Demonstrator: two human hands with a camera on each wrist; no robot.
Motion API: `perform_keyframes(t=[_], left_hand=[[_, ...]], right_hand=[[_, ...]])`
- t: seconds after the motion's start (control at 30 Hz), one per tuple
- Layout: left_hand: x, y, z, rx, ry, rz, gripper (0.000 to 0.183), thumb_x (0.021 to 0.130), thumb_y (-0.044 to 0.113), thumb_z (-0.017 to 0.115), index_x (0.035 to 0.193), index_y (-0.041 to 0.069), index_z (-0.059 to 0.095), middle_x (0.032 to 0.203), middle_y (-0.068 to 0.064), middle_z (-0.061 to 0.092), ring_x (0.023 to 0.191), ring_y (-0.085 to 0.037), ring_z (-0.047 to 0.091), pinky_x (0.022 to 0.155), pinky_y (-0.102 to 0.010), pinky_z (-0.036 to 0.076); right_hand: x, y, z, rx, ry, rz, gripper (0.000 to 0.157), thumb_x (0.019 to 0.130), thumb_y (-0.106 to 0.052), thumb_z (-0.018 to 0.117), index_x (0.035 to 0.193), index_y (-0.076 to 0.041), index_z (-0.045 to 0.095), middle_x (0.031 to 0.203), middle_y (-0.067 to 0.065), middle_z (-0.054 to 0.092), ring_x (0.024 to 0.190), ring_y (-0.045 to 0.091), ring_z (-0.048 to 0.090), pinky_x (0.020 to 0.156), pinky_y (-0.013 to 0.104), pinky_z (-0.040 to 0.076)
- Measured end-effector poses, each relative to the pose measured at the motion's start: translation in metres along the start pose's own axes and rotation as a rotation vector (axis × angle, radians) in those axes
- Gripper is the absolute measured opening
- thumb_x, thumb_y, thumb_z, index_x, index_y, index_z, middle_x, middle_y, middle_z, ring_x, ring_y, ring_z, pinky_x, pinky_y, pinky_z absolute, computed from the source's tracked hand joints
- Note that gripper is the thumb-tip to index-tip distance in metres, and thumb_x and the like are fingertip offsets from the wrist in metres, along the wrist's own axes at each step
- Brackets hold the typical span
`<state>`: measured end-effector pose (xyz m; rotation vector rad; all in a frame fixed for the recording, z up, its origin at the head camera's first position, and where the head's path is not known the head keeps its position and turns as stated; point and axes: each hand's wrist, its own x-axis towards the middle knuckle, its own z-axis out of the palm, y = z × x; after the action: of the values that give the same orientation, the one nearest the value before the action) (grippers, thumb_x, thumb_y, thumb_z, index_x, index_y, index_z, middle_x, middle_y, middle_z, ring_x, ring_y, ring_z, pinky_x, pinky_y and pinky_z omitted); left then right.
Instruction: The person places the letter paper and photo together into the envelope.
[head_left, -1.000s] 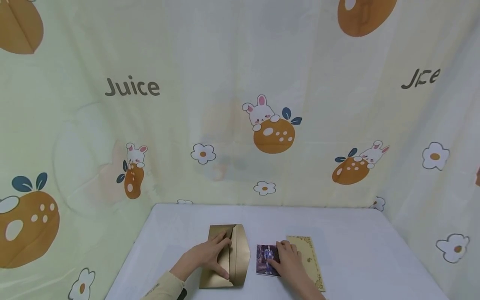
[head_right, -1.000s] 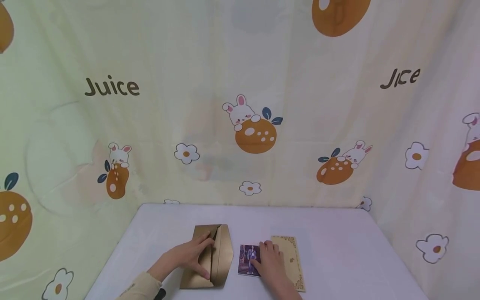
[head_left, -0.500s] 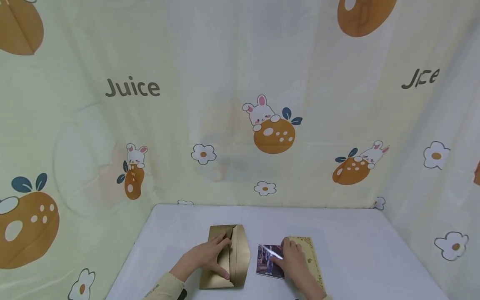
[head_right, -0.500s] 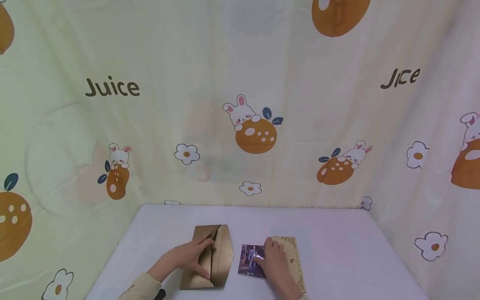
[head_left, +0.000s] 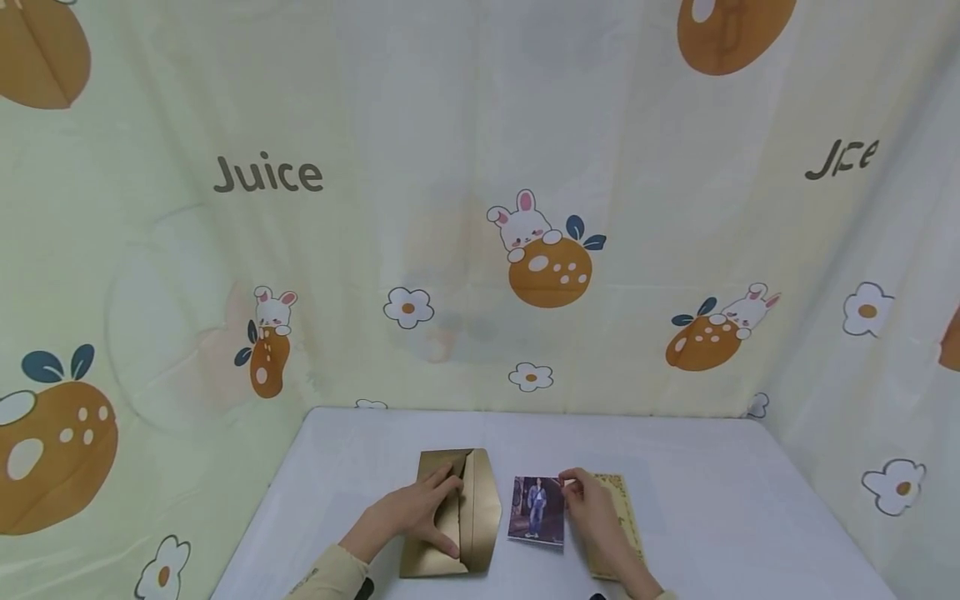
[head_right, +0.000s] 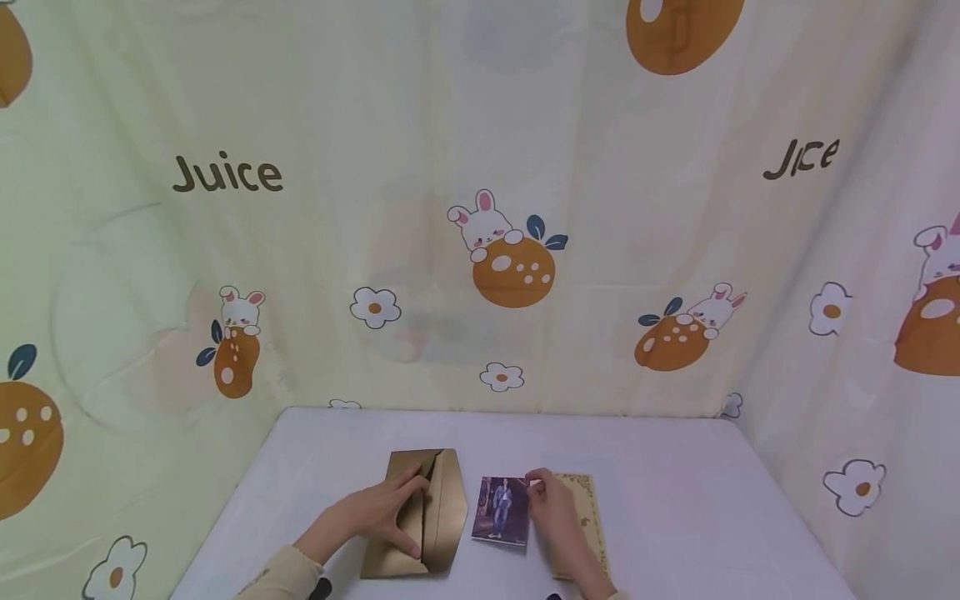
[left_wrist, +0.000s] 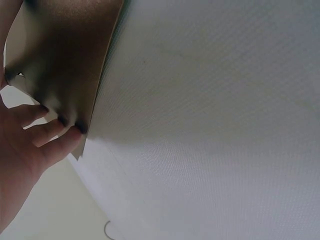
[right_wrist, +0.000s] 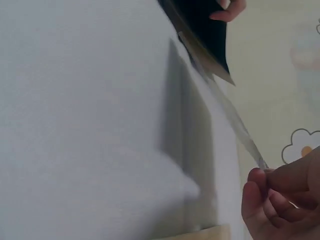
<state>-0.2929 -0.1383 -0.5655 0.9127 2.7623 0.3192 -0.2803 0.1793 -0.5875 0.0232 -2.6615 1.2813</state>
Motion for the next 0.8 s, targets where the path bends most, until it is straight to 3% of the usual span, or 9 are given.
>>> perform_keyframes(t=[0.27, 0.8], left_hand=[[0.001, -0.002, 0.002, -0.012, -0.017, -0.004, 0.099, 0.057, 0.079, 0.06, 0.136, 0.029, 0.029, 0.154, -0.015, 0.012, 0.133, -0.036, 0.034, 0.089, -0.049, 0.046], [-0.001, 0.002, -0.001, -0.015, -0.022, -0.018, 0.096, 0.057, 0.078, 0.061, 0.134, 0.03, 0.03, 0.154, -0.015, 0.012, 0.131, -0.036, 0.036, 0.086, -0.047, 0.047]], right_hand=[[0.002, -0.011, -0.003, 0.033, 0.008, 0.025, 0.022, 0.088, -0.004, 0.057, 0.11, -0.006, 0.061, 0.08, 0.006, 0.063, 0.066, 0.007, 0.055, 0.056, 0.018, 0.047], [0.009, -0.01, 0.03, 0.077, -0.036, -0.074, 0.018, 0.086, 0.001, 0.058, 0.103, -0.001, 0.062, 0.074, 0.007, 0.062, 0.058, 0.004, 0.05, 0.051, 0.019, 0.044]])
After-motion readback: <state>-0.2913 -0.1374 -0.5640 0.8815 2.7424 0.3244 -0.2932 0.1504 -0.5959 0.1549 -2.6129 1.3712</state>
